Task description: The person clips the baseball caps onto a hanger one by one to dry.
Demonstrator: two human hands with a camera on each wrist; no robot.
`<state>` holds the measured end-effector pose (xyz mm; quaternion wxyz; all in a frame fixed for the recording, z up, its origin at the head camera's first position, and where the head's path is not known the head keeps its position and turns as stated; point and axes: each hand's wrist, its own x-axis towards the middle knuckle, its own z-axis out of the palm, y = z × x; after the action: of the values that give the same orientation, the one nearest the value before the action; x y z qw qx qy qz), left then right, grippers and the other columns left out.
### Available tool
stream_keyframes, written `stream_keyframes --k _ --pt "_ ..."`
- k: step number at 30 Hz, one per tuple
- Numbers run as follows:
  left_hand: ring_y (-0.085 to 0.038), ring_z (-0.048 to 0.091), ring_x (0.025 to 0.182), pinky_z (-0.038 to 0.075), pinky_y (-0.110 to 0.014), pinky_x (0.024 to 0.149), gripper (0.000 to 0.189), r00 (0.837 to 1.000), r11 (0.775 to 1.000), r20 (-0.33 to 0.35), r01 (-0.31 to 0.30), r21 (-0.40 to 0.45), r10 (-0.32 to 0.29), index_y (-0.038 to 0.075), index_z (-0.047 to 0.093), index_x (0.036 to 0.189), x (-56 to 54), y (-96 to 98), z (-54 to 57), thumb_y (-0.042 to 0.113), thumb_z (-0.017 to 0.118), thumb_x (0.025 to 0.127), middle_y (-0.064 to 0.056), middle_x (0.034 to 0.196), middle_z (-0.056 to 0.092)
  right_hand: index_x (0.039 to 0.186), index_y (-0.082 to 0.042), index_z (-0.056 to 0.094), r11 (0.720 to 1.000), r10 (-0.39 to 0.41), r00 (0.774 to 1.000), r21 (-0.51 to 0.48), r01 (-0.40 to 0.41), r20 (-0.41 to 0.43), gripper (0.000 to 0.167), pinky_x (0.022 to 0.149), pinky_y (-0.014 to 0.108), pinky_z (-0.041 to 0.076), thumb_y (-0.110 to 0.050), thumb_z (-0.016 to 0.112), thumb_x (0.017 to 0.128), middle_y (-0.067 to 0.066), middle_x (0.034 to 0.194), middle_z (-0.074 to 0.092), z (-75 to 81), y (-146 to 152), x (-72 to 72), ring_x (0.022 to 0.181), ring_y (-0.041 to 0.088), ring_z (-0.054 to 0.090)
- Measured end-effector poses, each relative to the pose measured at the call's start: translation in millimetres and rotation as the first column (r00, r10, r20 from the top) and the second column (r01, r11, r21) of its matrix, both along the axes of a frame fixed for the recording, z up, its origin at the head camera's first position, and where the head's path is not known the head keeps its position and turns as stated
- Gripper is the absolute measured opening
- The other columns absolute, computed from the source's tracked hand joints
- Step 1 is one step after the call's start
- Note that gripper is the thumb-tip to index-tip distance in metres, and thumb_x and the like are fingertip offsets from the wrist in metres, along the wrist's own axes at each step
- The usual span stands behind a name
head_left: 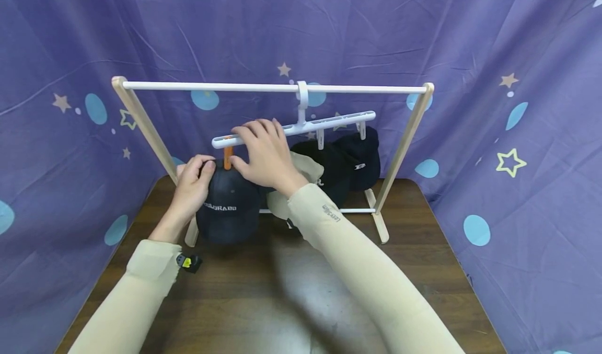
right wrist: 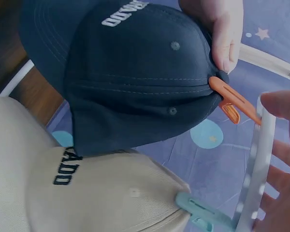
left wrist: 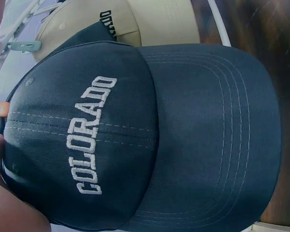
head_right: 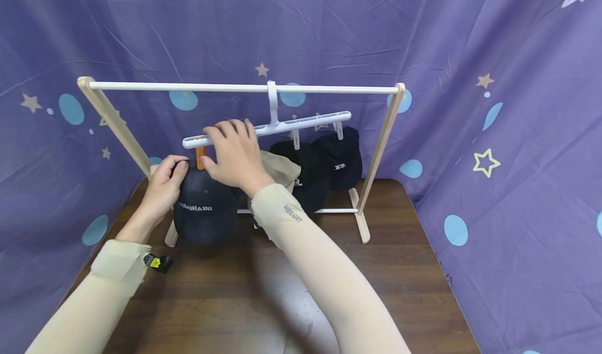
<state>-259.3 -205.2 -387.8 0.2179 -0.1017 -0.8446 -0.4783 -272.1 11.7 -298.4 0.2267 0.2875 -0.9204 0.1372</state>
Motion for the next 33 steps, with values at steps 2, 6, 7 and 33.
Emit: stream_keyframes --k 2,6,7,33 --pt "-0.023 0.036 0.116 0.025 -0.041 0.099 0.031 1.0 1.0 -0.011 -0.002 -0.007 0.002 -0.001 0.067 0.124 -1.0 -0.9 0.6 0.023 0.051 0.113 -0.022 0.122 0.065 0.147 -0.023 0.06 0.998 0.021 1.0 -0.062 -0.022 -0.015 0.053 0.13 0.051 0.016 -0.042 0.071 0.099 0.0 0.148 0.057 -3.3 4 3.0 0.145 0.026 0.042" --pt "-0.03 0.036 0.119 0.024 -0.047 0.101 0.029 0.999 1.0 -0.028 -0.015 -0.019 0.014 -0.001 0.066 0.125 -3.7 -2.7 1.8 0.022 0.052 0.113 -0.022 0.121 0.062 0.144 -0.02 0.064 0.982 0.065 0.997 -0.176 -0.072 -0.047 0.049 0.128 0.046 0.022 -0.034 0.071 0.098 0.003 0.15 0.056 -11.0 15 10.5 0.144 0.026 0.042" --pt "-0.032 0.036 0.12 0.024 -0.048 0.102 0.029 0.999 1.0 -0.03 -0.02 -0.022 0.019 0.0 0.066 0.125 -4.3 -3.2 2.1 0.022 0.052 0.113 -0.022 0.122 0.062 0.144 -0.019 0.065 0.975 0.077 0.996 -0.203 -0.086 -0.054 0.048 0.127 0.045 0.023 -0.032 0.071 0.098 0.004 0.15 0.056 -13.3 18 12.3 0.144 0.026 0.043" --pt "-0.039 0.032 0.131 0.018 -0.057 0.103 0.036 0.996 0.994 -0.032 -0.085 -0.065 0.083 0.01 0.058 0.144 3.0 -15.0 3.6 0.026 0.051 0.112 -0.018 0.149 0.046 0.131 -0.008 0.072 0.824 0.068 0.992 -0.554 -0.116 -0.106 0.039 0.109 0.043 0.042 -0.007 0.074 0.093 0.01 0.134 0.066 -57.0 114 40.2 0.127 0.03 0.057"
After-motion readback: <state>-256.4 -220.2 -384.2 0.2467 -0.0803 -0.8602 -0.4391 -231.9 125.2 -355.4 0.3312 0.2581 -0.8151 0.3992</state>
